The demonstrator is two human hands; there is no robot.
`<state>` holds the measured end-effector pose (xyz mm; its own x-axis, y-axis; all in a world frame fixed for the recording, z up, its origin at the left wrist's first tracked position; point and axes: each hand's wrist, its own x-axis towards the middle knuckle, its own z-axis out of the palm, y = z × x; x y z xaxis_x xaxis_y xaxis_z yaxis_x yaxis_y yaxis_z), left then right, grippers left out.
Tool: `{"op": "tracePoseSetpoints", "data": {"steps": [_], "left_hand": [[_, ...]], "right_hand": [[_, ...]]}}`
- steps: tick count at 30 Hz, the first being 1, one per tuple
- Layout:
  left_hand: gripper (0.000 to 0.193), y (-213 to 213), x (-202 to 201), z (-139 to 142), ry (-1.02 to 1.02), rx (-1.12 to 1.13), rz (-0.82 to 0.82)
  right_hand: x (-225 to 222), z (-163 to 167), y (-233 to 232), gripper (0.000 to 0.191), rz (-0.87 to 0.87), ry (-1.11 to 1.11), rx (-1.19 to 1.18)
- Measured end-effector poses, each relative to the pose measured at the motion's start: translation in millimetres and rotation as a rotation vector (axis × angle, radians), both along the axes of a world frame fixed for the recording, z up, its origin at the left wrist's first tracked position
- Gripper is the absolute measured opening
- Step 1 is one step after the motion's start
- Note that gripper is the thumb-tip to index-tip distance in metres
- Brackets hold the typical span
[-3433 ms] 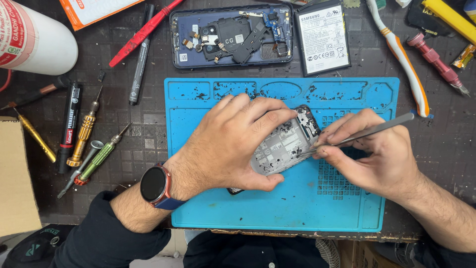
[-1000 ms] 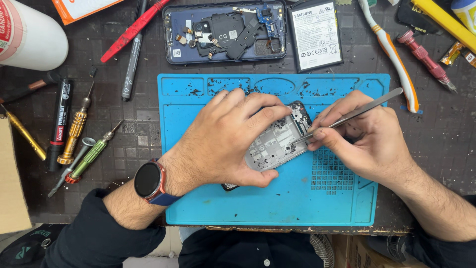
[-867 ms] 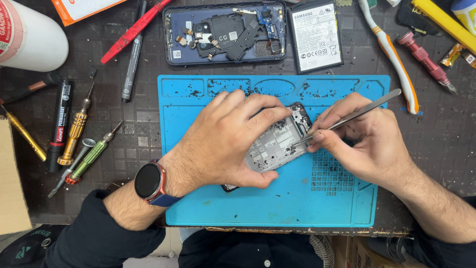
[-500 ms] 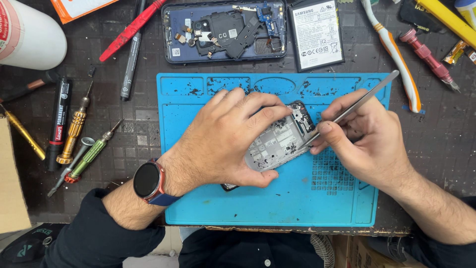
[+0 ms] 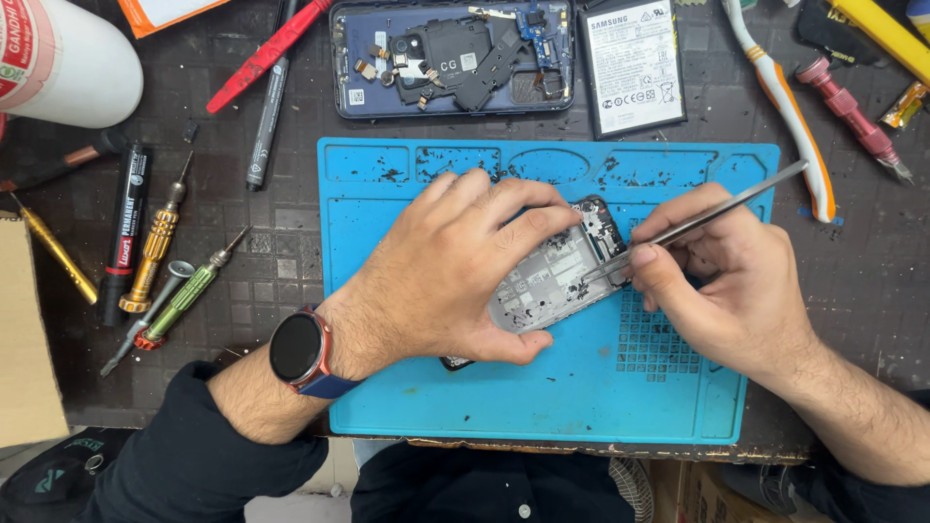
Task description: The person works on a disassembled smartphone at a repair bench, holding the midframe with one hand and using tweezers to scrape and remove old adhesive and debris from the frame edges and interior. They reposition the frame repeatedly to clean different sides, with the phone's back cover, battery, and small components laid out on the work mat.
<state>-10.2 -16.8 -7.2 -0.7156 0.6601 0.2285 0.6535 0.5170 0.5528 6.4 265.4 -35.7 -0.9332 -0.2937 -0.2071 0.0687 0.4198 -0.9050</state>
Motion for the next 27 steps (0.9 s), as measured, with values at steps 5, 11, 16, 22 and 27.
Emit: {"op": "tracePoseSetpoints", "data": {"steps": [5, 11, 16, 22, 27], "left_hand": [[0.083, 0.8, -0.8, 1.2, 0.008, -0.002, 0.003], [0.083, 2.4, -1.8, 0.4, 0.005, 0.0, 0.003], [0.082, 2.4, -1.9, -0.2, 0.0, 0.002, 0.005], [0.082, 2.4, -3.7, 1.9, 0.0, 0.0, 0.004], [0.082, 0.8, -3.5, 0.8, -0.004, 0.001, 0.003]], "right_hand": [[3.7, -2.3, 0.7, 0.01, 0.031, -0.014, -0.1], [0.6, -2.8, 0.8, 0.017, 0.023, -0.038, -0.167], [0.1, -2.9, -1.0, 0.014, 0.014, -0.007, -0.107], [-0.9, -1.2, -2.6, 0.015, 0.005, -0.016, -0.087], [-1.4, -0.7, -4.8, 0.015, -0.014, -0.028, -0.082]]}}
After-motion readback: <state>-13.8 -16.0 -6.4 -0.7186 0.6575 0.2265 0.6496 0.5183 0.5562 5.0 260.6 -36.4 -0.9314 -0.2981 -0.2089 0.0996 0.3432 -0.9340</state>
